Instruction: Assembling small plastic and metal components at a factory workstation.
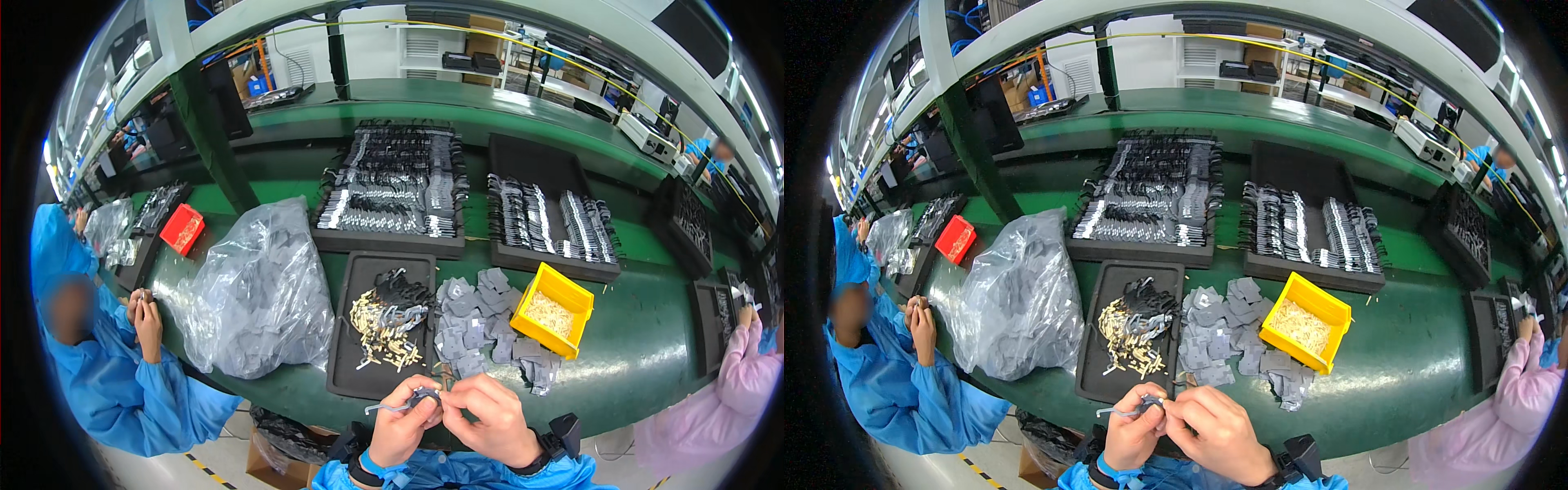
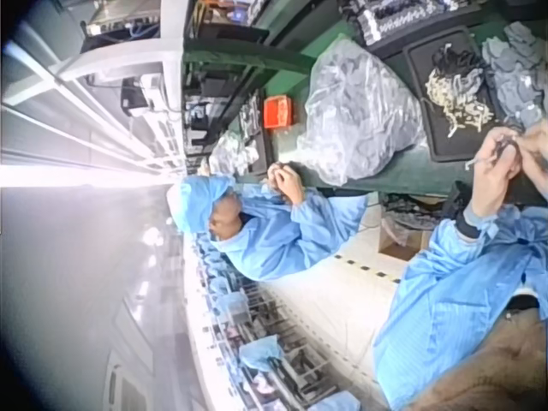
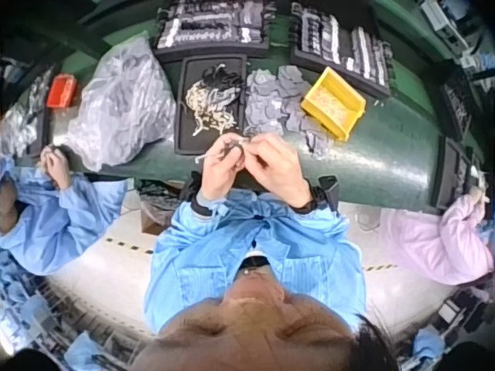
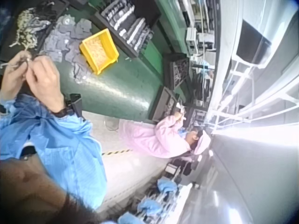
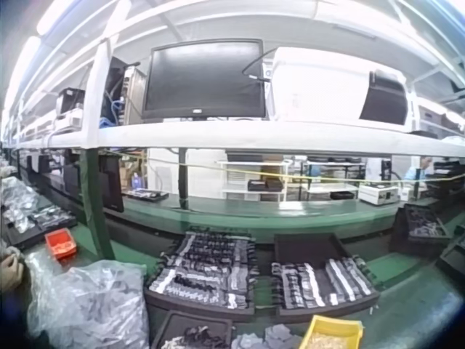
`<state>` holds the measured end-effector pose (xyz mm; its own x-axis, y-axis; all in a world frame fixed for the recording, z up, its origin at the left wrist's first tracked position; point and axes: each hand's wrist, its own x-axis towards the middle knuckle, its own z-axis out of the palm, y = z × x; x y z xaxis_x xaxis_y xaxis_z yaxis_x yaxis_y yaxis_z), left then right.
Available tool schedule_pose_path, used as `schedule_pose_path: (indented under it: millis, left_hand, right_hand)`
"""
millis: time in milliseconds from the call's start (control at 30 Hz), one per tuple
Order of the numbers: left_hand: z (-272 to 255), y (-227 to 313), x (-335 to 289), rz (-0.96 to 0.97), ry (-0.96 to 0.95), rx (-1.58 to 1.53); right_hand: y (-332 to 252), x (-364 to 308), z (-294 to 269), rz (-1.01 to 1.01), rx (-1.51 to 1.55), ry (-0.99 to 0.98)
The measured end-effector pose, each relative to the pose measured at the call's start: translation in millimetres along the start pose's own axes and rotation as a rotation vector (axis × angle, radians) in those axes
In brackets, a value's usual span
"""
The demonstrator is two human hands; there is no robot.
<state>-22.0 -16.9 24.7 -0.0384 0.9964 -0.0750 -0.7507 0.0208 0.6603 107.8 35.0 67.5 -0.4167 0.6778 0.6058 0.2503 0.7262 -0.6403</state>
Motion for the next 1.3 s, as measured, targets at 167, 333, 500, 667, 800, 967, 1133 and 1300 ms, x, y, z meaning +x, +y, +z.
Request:
schedule_pose_path:
  millis: [167,333,500,667,800,967,1133,1300]
  left_hand:
    - [-8,4,3,0.065,-0.086,0.139]
    - [-10,6,3,0.097,-0.136,0.218]
    - [-12,7,2,0.082,-0.165,0.276]
    - [-11,9,2,0.084,-0.157,0.316]
    - [-13,9,3,0.116,-0.183,0.331]
    - [-9,10,3,0.115,-0.161,0.318]
    - [-7,4,1,0.132,-0.124,0.193]
    - [2,7,1,0.071,-0.039,0.016]
  right_hand:
    - [-1,0,-3,0.022,0.028,-0.061]
    - [-3,0,-4,0.025,0.089,-0.059]
    - [-3,-1,-5,0.013,0.096,-0.066]
    - [-4,-2,-6,0.009,0.095,-0.082]
    - [-3,-2,-7,0.014,0.106,-0.103]
    - [1,-5,-6,0.053,0.127,-0.103]
    - [3,-6,-4,0.046,0.166,-0.127]
    - [-5,-6,-2,0.205,0.251,-0.035]
